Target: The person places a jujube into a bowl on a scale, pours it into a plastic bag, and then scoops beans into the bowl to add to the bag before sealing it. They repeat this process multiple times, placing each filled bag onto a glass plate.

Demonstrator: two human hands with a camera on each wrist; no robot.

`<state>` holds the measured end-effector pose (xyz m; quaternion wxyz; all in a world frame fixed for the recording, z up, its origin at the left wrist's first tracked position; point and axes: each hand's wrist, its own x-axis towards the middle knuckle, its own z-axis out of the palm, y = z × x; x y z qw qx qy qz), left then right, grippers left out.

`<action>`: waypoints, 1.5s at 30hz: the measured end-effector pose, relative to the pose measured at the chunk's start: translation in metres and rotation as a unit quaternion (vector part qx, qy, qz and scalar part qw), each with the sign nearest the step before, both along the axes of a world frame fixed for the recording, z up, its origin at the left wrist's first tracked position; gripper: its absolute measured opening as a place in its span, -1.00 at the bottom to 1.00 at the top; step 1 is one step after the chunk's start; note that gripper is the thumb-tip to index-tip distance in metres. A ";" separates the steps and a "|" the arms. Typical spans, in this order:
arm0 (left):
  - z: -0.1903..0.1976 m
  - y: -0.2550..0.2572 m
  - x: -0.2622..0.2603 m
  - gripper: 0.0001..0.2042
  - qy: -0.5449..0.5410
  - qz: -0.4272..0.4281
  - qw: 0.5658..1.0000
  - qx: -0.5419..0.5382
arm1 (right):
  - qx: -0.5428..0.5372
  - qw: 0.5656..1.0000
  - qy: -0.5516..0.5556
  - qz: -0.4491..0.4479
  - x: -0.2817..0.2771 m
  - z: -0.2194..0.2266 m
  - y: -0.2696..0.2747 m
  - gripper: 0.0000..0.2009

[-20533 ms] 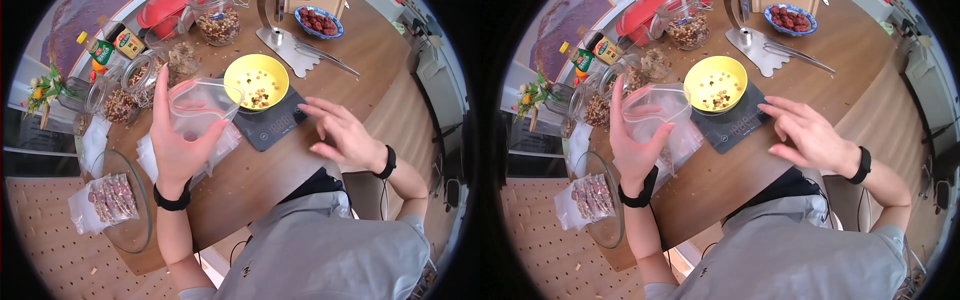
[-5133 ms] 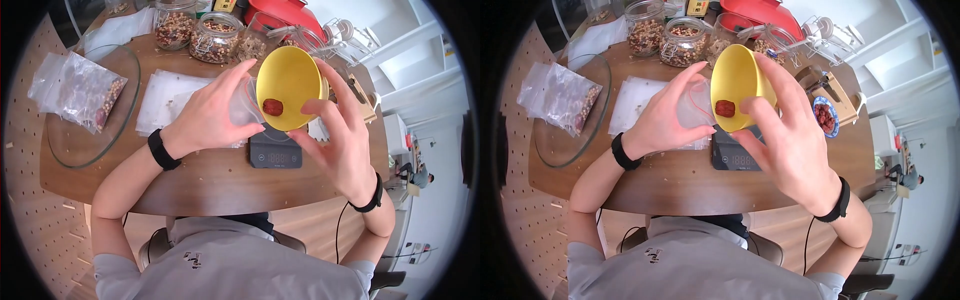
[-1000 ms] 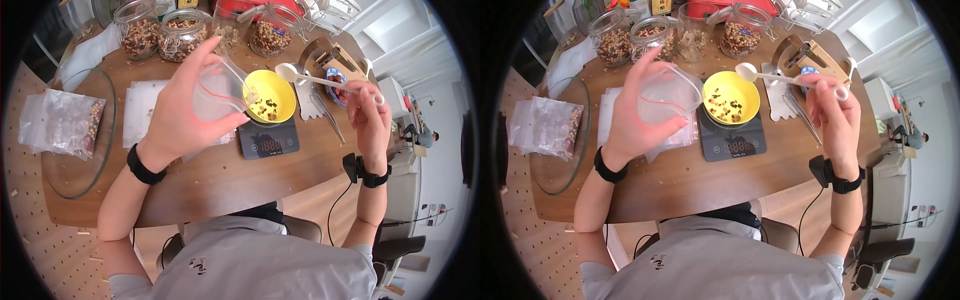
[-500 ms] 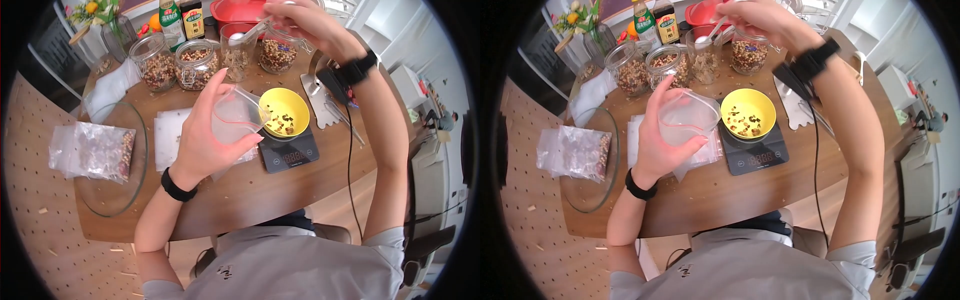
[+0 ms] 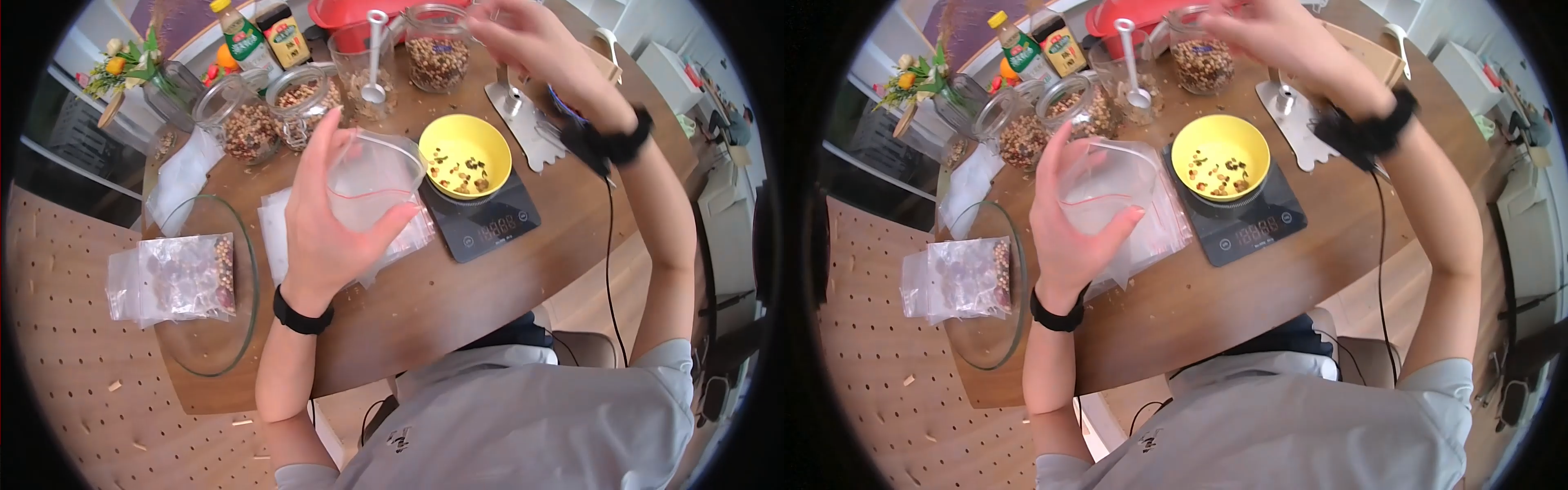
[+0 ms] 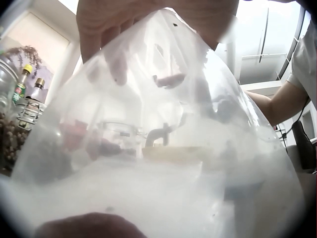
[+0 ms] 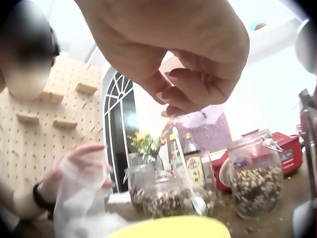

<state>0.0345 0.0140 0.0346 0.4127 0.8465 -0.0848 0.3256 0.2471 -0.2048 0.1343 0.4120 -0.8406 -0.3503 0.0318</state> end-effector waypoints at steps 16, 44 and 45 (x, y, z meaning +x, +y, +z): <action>-0.003 -0.012 0.002 0.04 0.021 -0.011 1.000 -0.016 | -0.182 0.965 -0.132 0.133 -0.137 -0.131 -0.134 -0.58; -0.012 -0.030 0.000 -0.01 0.098 -0.013 0.994 0.043 | 0.026 0.994 -0.099 0.030 -0.097 -0.070 -0.076 -0.62; -0.012 -0.030 0.001 -0.02 0.084 -0.014 0.996 0.036 | 0.021 0.994 -0.099 0.045 -0.101 -0.057 -0.070 -0.61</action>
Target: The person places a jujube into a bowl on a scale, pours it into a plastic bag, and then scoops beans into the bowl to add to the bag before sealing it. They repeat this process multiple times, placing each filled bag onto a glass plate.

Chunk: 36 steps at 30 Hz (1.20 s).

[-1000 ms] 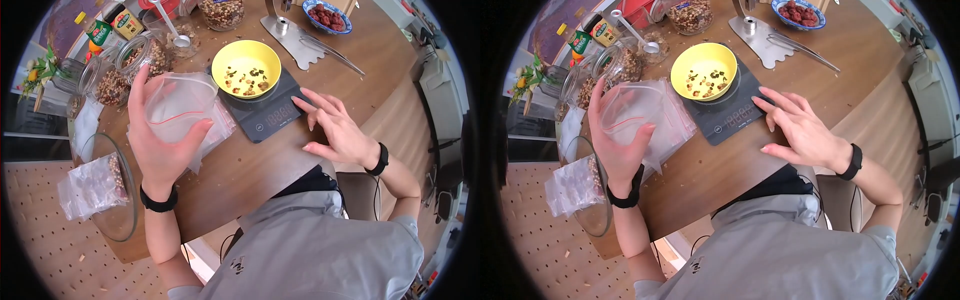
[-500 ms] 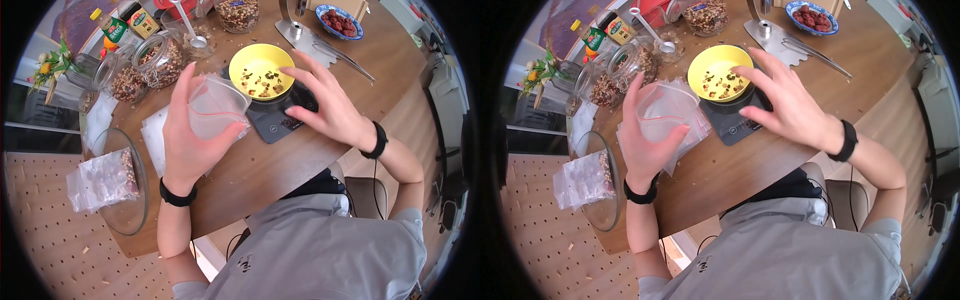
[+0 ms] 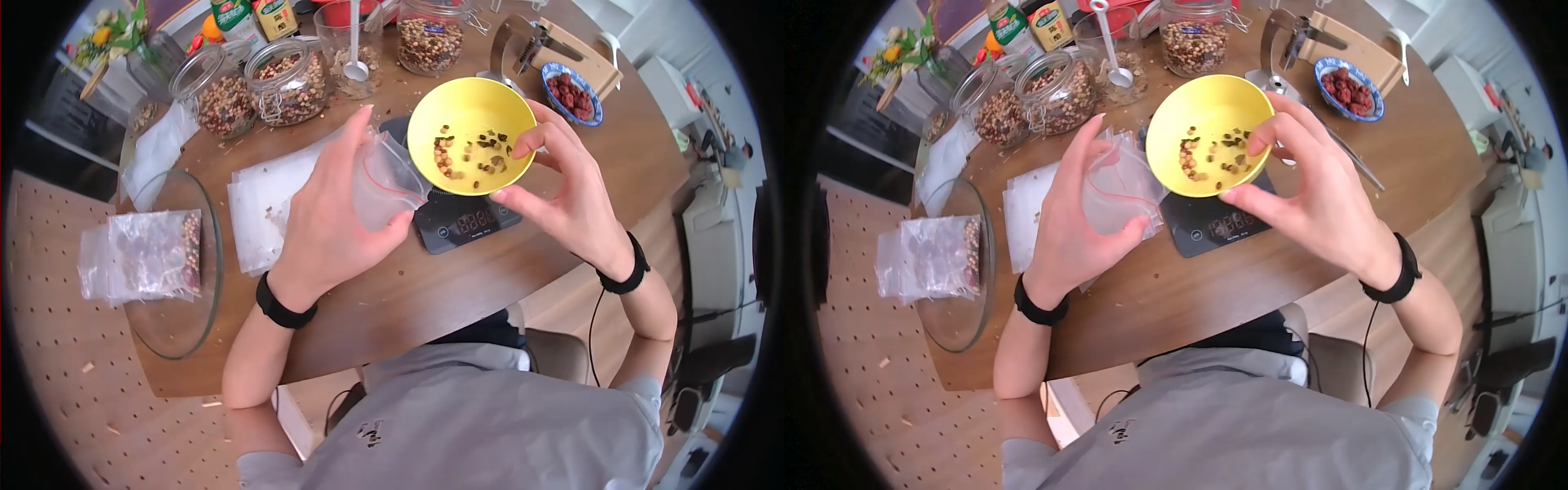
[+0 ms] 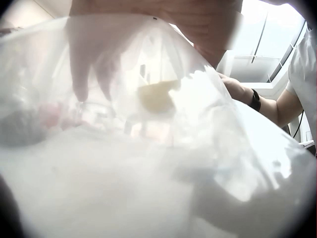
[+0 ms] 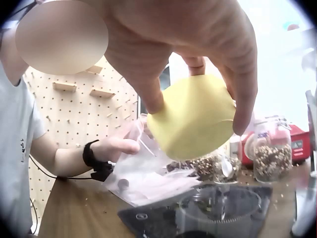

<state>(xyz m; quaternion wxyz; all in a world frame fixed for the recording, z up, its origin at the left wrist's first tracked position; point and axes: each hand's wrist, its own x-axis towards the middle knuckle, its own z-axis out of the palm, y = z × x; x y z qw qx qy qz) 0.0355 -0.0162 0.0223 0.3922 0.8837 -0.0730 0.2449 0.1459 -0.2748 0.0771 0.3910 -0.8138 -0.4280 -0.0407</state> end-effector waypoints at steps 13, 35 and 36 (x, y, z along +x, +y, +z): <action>-0.004 0.017 0.003 0.02 -0.122 0.013 0.984 -0.133 | -0.125 0.900 -0.374 0.186 -0.012 0.083 0.072 -0.52; 0.000 0.019 -0.001 0.01 -0.133 0.016 0.980 -0.144 | 0.060 0.981 0.181 -0.014 0.051 -0.045 0.006 -0.72; -0.001 0.020 -0.001 0.01 -0.137 0.016 0.981 -0.136 | 0.028 0.985 0.166 -0.027 0.048 -0.057 0.003 -0.73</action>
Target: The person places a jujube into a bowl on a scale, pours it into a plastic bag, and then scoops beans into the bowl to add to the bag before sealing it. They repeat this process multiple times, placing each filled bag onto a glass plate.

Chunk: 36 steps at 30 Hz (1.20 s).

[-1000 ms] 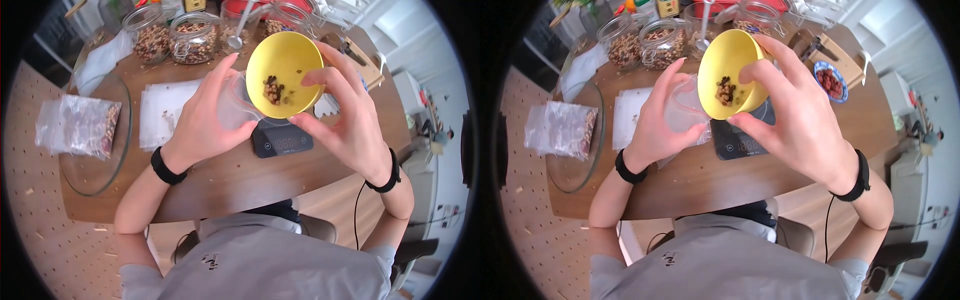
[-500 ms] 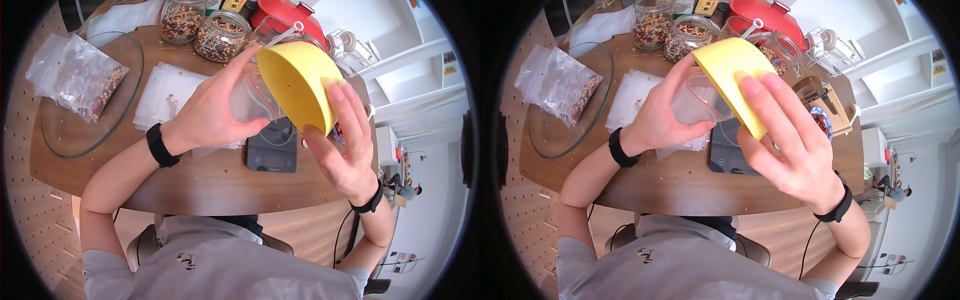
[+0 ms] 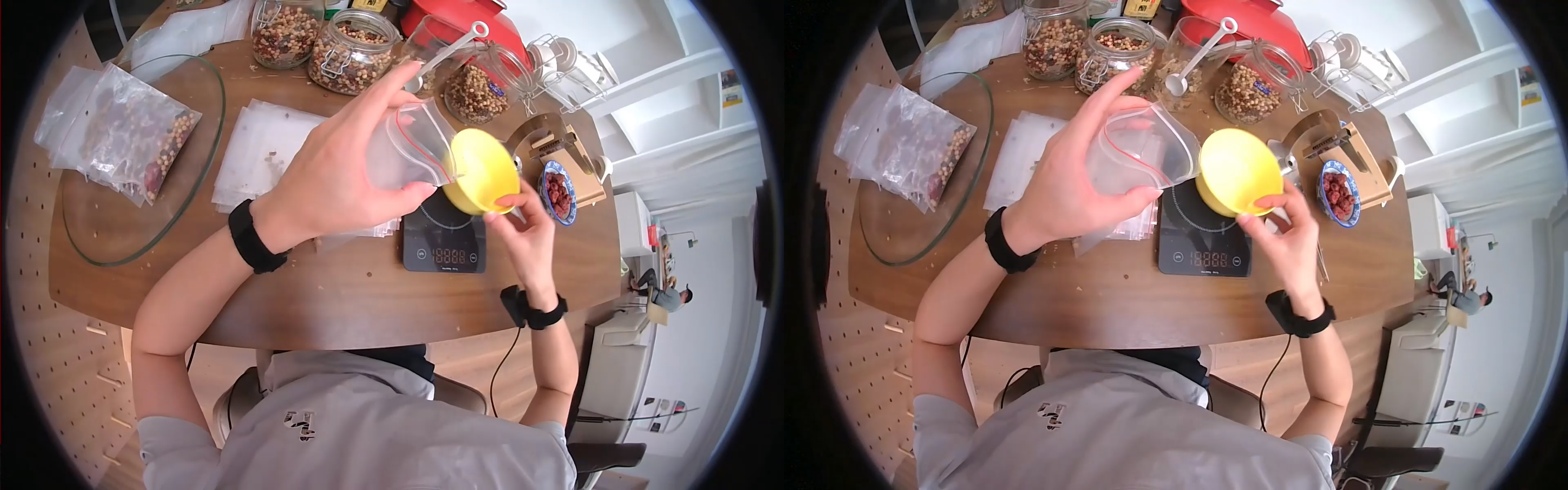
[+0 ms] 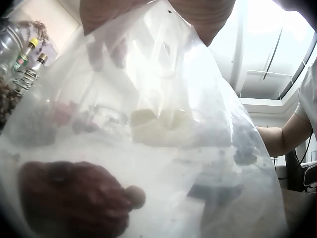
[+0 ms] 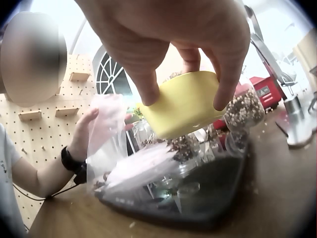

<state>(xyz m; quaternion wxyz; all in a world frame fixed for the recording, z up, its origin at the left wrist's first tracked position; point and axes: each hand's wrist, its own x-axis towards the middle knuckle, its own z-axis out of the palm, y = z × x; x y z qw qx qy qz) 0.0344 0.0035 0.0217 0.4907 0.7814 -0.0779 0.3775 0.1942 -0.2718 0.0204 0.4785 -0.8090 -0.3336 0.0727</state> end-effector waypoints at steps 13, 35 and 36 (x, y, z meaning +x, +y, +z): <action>0.002 -0.003 0.000 0.02 0.035 -0.002 0.999 -0.003 | -0.035 0.987 -0.158 -0.008 0.015 0.039 0.041 -0.41; 0.004 -0.023 -0.006 -0.02 -0.004 -0.016 0.992 0.122 | -0.026 0.989 -0.045 0.137 0.112 0.097 0.191 -0.72; 0.004 -0.023 -0.006 -0.02 -0.006 -0.015 0.992 0.124 | -0.017 0.989 -0.045 0.138 0.112 0.097 0.192 -0.73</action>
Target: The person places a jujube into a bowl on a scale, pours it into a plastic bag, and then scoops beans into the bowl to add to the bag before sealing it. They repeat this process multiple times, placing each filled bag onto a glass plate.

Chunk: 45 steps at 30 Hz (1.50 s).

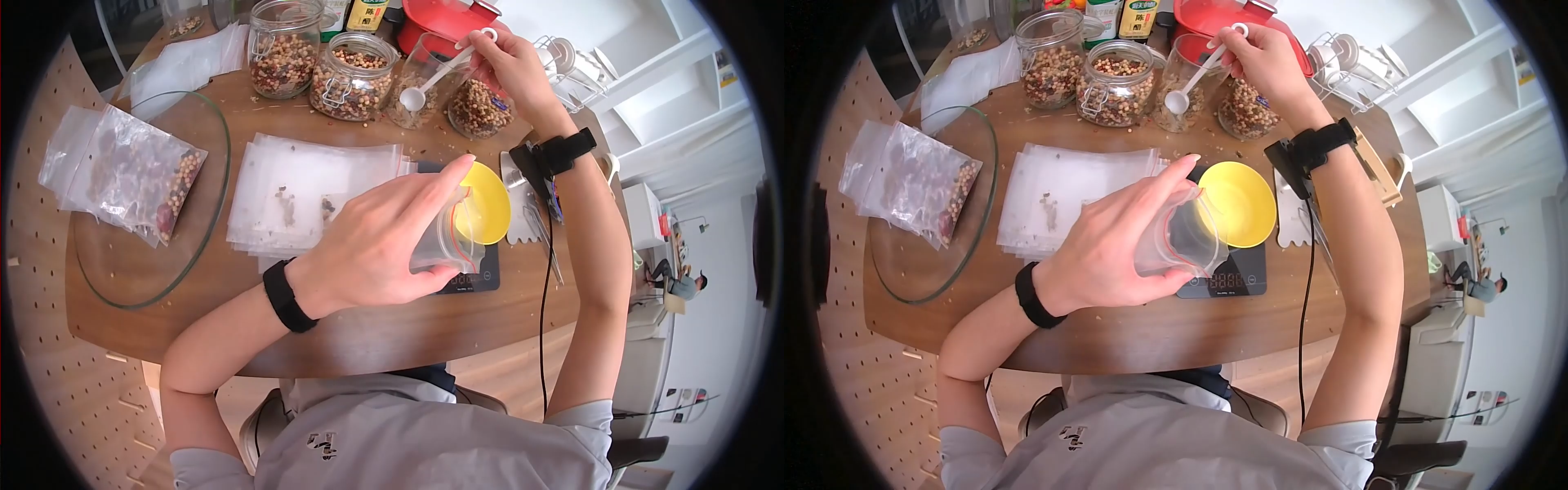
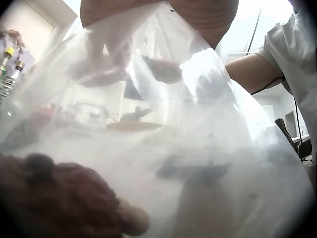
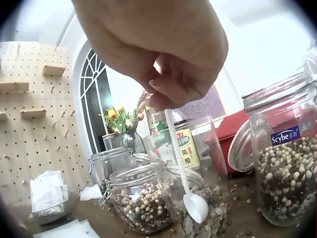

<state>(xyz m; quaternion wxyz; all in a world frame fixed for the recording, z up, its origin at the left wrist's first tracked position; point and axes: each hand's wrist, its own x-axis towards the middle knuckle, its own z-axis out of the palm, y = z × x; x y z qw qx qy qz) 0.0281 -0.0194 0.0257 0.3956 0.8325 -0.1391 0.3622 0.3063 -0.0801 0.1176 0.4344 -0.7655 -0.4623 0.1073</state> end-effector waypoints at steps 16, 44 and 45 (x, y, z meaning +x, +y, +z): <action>-0.002 0.000 0.001 -0.02 0.016 -0.003 1.000 -0.002 | -0.052 0.989 -0.115 0.071 0.002 0.010 0.017 -0.74; -0.004 0.000 0.003 -0.01 -0.008 0.002 1.000 0.000 | -0.024 0.996 -0.083 -0.002 -0.013 0.024 0.015 -0.74; -0.004 0.000 0.003 -0.01 -0.008 0.002 1.000 0.000 | -0.023 0.994 -0.102 -0.026 -0.017 0.026 0.015 -0.74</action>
